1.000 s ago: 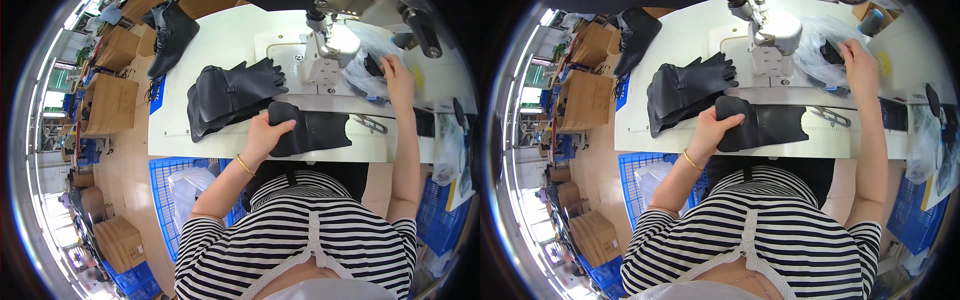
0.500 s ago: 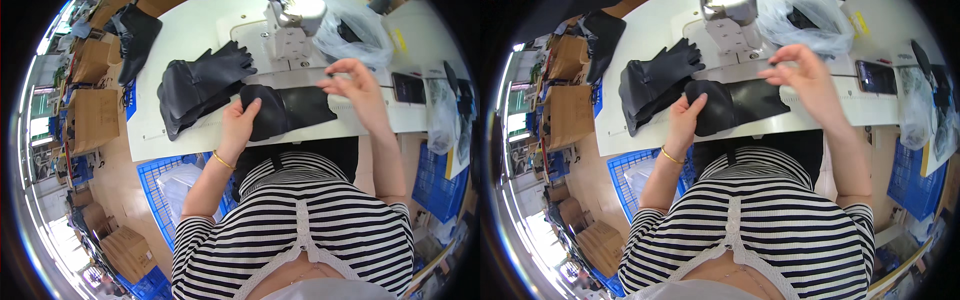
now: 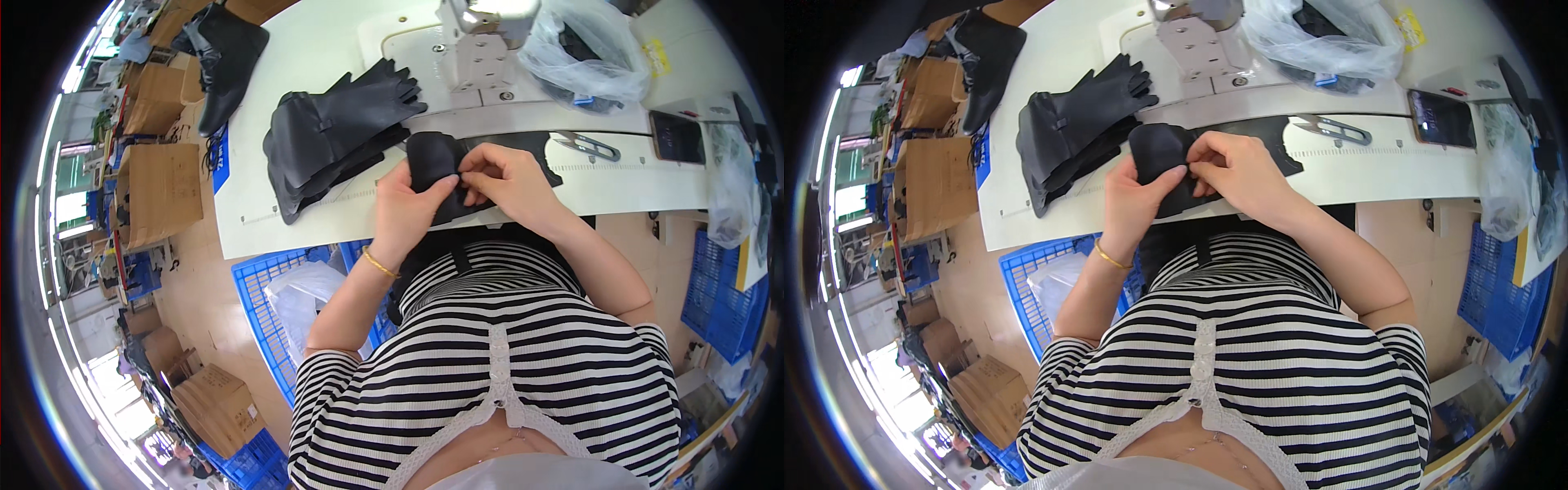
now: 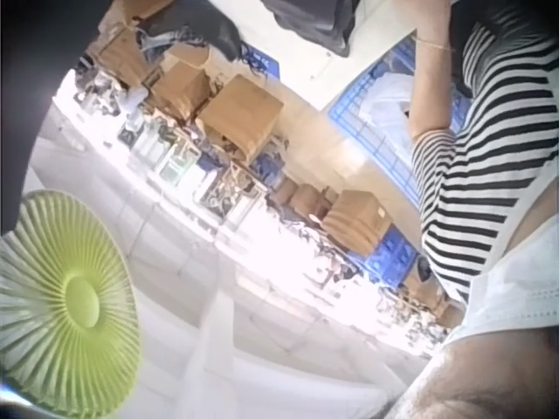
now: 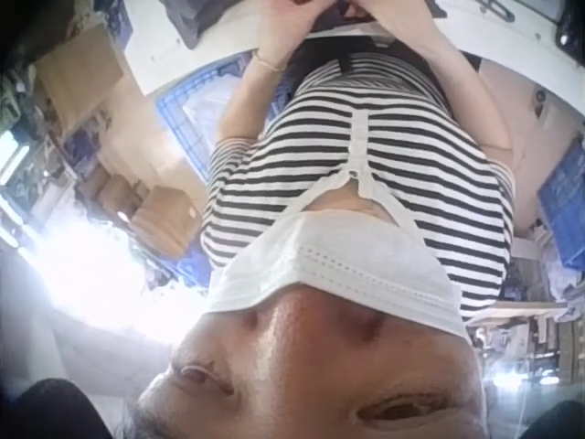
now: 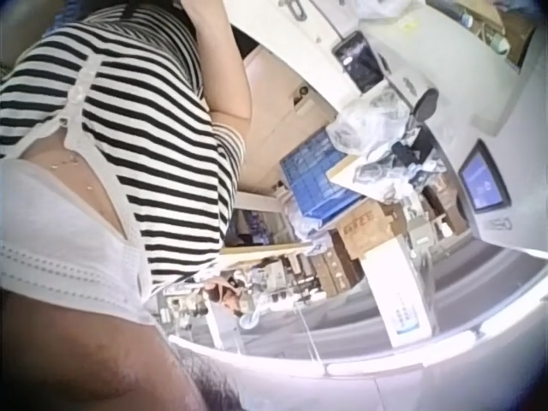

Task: Operating a specialized industrial stitching machine to align and stitch leather components for footwear assembly.

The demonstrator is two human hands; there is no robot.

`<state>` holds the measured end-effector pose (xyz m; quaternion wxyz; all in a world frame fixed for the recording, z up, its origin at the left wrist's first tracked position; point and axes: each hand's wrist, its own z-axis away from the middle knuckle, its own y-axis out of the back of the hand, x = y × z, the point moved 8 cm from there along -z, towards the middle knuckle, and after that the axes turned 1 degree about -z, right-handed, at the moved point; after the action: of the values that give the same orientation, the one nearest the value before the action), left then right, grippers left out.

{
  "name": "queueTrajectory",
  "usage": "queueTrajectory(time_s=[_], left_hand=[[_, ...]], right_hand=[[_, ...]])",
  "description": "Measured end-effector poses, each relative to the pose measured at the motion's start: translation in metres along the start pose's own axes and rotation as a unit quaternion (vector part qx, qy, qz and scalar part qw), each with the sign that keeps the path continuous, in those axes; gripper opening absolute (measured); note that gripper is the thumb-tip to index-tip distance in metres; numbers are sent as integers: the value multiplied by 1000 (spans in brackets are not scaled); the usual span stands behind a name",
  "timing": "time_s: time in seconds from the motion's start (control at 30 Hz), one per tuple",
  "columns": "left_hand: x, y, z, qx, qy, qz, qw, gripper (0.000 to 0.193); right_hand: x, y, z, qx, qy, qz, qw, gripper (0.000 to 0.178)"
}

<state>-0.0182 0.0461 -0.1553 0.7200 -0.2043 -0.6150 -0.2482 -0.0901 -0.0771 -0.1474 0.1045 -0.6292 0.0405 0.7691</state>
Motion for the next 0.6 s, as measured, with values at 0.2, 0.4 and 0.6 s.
queueTrajectory(time_s=[0.2, 0.4, 0.6], left_hand=[[15, 5, 4, 34, 2, 19, 999, 17], [53, -12, 24, 20, 34, 179, 983, 17], [63, -28, 33, -32, 45, 200, 978, 20]], right_hand=[[-44, 5, 31, 113, 153, 195, 962, 17], [21, -33, 54, -168, -12, -146, 975, 39], [17, -21, 41, -49, -2, -560, 827, 45]])
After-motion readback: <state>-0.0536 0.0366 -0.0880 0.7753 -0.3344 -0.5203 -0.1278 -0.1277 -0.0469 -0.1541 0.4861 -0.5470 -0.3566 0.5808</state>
